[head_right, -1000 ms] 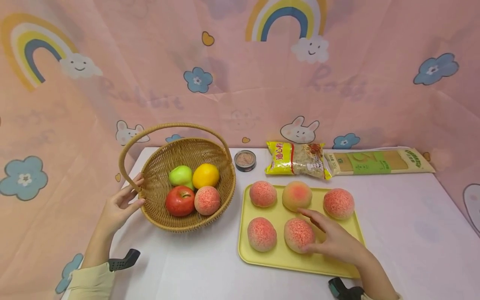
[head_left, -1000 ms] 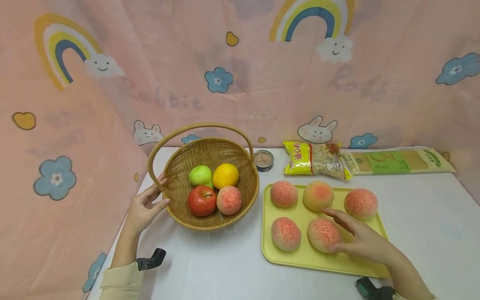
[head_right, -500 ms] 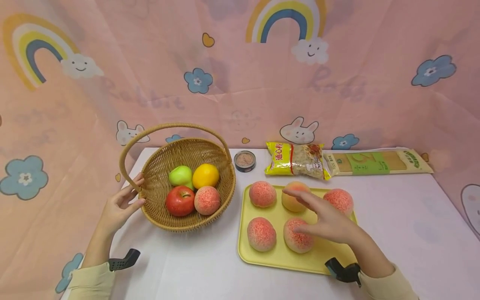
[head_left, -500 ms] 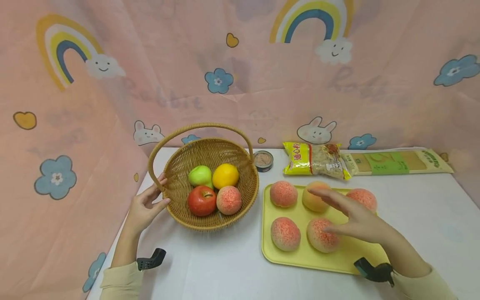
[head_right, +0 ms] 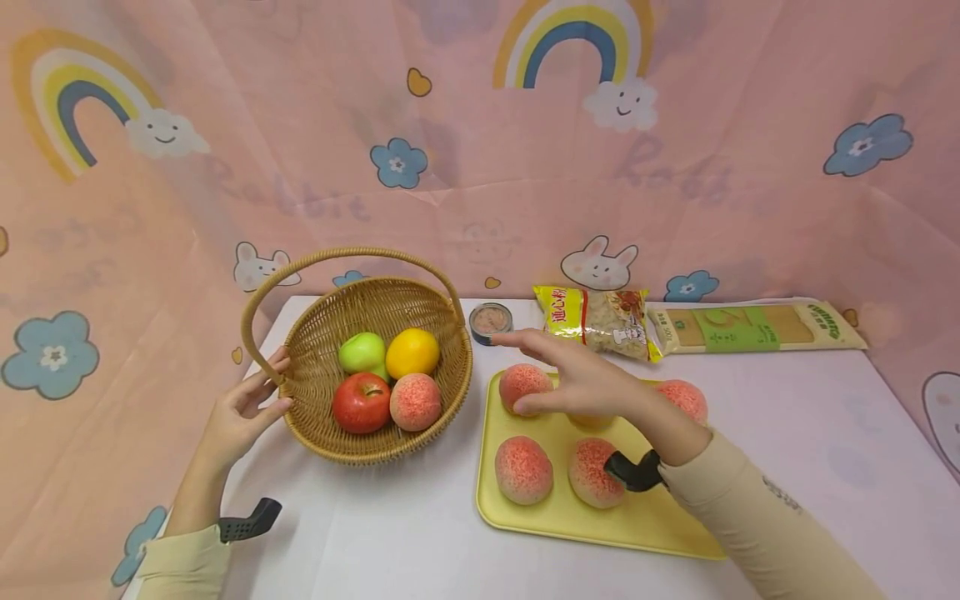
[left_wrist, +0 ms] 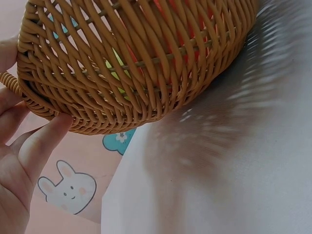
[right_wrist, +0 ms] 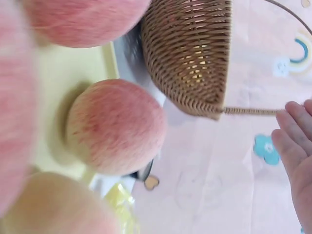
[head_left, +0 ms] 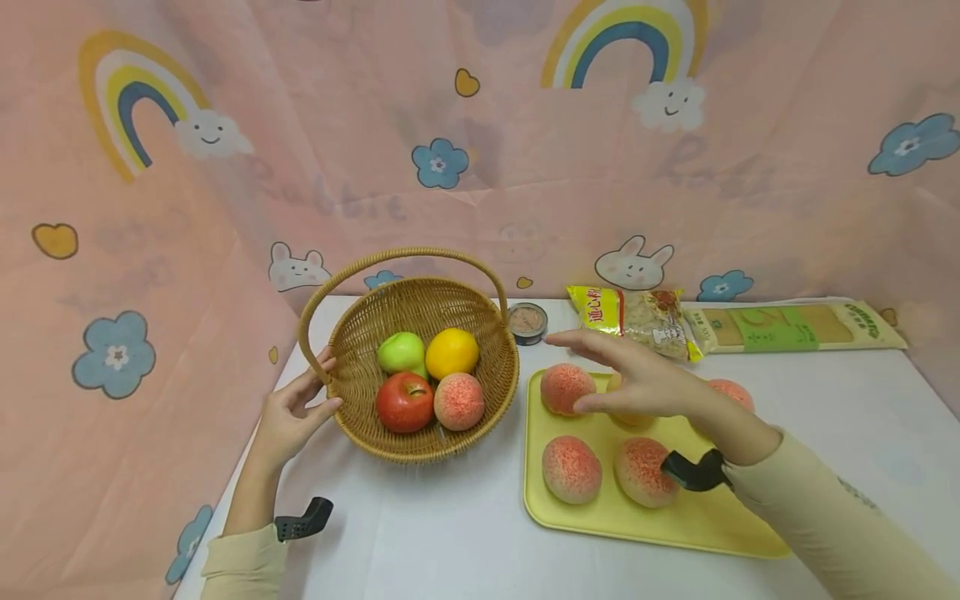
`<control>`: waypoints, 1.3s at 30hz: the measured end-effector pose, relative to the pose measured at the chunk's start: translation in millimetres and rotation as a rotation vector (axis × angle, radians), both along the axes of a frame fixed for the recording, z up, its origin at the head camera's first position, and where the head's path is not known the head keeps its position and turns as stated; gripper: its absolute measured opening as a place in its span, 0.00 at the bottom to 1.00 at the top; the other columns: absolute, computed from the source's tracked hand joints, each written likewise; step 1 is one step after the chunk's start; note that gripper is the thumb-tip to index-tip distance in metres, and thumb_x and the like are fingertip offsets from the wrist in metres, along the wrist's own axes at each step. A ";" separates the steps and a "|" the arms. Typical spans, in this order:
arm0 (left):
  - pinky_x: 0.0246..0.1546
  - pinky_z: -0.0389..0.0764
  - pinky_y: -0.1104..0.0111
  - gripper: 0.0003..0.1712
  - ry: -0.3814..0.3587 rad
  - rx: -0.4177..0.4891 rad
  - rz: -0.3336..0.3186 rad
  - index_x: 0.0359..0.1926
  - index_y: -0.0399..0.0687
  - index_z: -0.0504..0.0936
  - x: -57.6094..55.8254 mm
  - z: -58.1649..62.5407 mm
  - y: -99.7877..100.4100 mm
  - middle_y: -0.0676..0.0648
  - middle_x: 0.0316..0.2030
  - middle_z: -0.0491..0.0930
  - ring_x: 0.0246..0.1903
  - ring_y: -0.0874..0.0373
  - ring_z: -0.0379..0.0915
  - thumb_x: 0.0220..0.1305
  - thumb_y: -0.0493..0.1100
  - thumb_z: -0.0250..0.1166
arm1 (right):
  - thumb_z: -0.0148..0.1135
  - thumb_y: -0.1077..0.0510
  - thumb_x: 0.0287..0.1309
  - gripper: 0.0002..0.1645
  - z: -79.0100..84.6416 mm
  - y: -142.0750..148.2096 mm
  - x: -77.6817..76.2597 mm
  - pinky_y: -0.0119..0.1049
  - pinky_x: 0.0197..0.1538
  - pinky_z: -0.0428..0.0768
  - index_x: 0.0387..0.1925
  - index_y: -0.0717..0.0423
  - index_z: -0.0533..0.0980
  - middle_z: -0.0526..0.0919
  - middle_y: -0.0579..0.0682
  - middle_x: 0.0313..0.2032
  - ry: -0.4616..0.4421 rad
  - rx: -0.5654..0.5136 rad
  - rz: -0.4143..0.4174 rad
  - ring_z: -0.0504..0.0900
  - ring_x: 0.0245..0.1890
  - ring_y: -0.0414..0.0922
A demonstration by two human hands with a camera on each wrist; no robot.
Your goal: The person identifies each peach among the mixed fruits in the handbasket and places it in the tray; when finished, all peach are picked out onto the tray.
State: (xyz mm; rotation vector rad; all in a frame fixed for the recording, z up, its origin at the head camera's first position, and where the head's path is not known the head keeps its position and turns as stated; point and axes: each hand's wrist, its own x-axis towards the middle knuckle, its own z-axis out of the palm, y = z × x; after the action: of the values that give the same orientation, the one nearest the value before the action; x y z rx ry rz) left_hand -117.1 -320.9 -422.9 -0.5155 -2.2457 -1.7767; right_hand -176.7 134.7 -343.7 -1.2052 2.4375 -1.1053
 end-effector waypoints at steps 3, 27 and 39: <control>0.45 0.79 0.75 0.29 0.010 0.008 -0.009 0.59 0.17 0.65 -0.1 0.3 -0.1 0.28 0.68 0.54 0.63 0.67 0.65 0.54 0.19 0.59 | 0.69 0.51 0.54 0.44 5.4 -17.5 -10.8 0.51 0.67 0.67 0.69 0.50 0.60 0.63 0.50 0.69 -0.060 -0.011 0.048 0.65 0.67 0.53; 0.44 0.80 0.75 0.29 0.006 -0.008 -0.014 0.59 0.18 0.66 -1.3 -1.4 -2.5 0.27 0.68 0.54 0.62 0.69 0.65 0.54 0.19 0.60 | 0.70 0.56 0.51 0.43 2.4 -130.3 -56.9 0.45 0.67 0.67 0.68 0.55 0.62 0.66 0.49 0.67 -0.076 0.324 0.356 0.66 0.66 0.49; 0.44 0.80 0.75 0.29 -0.014 -0.029 0.000 0.59 0.20 0.66 -1.3 -0.4 -2.9 0.28 0.68 0.55 0.62 0.69 0.65 0.55 0.20 0.60 | 0.70 0.59 0.50 0.42 -14.4 -147.6 -61.3 0.42 0.69 0.63 0.67 0.47 0.64 0.67 0.46 0.66 -0.100 0.554 0.443 0.64 0.66 0.44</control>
State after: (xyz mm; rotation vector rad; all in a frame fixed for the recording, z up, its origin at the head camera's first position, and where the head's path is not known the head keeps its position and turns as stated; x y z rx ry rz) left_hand -118.4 -323.8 -423.3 -0.5099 -2.2842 -1.7558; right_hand -238.0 -12.9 -358.1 -1.3487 2.0455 -0.3263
